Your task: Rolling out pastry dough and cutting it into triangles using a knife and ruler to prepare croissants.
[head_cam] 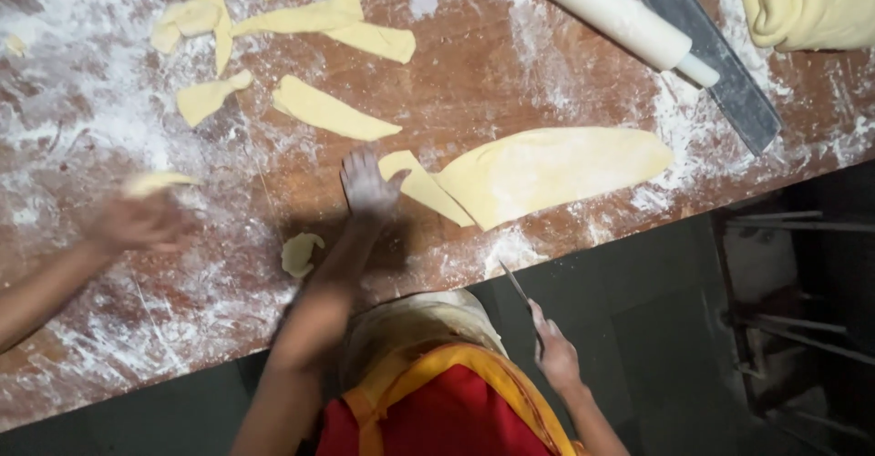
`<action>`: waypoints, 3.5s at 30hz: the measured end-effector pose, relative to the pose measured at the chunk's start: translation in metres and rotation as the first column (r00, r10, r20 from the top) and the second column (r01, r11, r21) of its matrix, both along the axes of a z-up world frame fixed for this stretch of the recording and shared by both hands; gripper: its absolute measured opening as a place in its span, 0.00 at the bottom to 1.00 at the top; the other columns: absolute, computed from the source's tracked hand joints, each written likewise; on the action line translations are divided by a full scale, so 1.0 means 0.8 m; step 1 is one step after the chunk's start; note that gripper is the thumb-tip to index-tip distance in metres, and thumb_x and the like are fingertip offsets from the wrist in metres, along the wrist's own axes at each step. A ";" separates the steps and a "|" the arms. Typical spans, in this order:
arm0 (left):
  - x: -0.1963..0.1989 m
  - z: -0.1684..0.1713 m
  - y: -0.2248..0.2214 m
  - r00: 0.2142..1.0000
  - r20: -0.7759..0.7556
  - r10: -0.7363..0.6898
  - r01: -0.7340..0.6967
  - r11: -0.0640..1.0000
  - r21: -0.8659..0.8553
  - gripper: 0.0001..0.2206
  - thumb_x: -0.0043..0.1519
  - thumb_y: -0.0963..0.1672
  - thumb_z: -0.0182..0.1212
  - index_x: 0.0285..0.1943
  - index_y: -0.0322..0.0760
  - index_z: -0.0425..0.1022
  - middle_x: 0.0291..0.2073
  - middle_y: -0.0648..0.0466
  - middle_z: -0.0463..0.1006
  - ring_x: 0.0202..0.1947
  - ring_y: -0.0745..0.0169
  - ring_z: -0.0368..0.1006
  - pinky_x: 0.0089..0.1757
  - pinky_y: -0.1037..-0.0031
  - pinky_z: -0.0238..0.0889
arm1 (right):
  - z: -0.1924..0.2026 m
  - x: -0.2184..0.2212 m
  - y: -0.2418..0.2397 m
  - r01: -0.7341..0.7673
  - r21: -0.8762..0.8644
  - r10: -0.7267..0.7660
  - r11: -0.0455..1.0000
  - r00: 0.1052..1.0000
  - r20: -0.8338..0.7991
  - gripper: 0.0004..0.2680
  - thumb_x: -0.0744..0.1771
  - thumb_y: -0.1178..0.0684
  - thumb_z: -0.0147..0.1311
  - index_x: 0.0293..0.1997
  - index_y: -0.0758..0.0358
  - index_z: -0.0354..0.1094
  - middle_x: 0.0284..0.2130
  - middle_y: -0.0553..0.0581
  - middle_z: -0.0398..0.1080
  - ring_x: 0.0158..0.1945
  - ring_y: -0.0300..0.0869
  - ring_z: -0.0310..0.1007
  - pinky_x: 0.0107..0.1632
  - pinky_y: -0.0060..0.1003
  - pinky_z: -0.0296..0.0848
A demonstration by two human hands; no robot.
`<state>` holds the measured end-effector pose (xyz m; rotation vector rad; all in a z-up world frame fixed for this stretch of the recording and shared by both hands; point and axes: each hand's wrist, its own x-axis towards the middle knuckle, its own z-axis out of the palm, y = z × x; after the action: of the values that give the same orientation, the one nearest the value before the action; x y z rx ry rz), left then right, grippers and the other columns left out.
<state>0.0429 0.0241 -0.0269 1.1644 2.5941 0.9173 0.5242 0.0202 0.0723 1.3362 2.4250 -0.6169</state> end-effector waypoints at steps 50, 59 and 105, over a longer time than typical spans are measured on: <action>0.050 0.116 0.097 0.424 0.890 -0.169 0.621 0.769 -0.150 0.18 0.52 0.47 0.74 0.47 0.32 0.81 0.40 0.44 0.86 0.40 0.51 0.81 0.42 0.62 0.74 | 0.068 -0.195 -0.013 0.605 -0.236 -0.609 0.761 0.541 -0.580 0.19 0.68 0.57 0.44 0.69 0.66 0.59 0.40 0.73 0.72 0.43 0.59 0.77 0.50 0.46 0.74; 0.037 0.060 -0.027 0.408 0.882 -0.234 0.660 0.744 -0.108 0.20 0.54 0.46 0.74 0.54 0.32 0.80 0.47 0.42 0.83 0.47 0.48 0.77 0.46 0.64 0.71 | 0.107 -0.243 -0.062 0.720 -0.291 -0.768 0.630 0.522 -0.371 0.18 0.68 0.55 0.44 0.67 0.65 0.62 0.28 0.64 0.72 0.32 0.50 0.76 0.41 0.45 0.75; 0.066 -0.021 0.089 0.413 0.420 -0.808 0.680 0.580 0.448 0.29 0.70 0.45 0.41 0.83 0.40 0.45 0.78 0.46 0.54 0.77 0.50 0.56 0.71 0.62 0.52 | 0.021 -0.393 -0.412 0.687 0.025 -0.629 0.726 0.679 -0.378 0.24 0.66 0.60 0.44 0.73 0.72 0.49 0.42 0.76 0.72 0.42 0.63 0.74 0.46 0.51 0.73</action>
<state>0.0955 0.0950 -0.0433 1.5597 1.2326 1.0769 0.2100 -0.3091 0.0893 2.4096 2.2134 -0.8963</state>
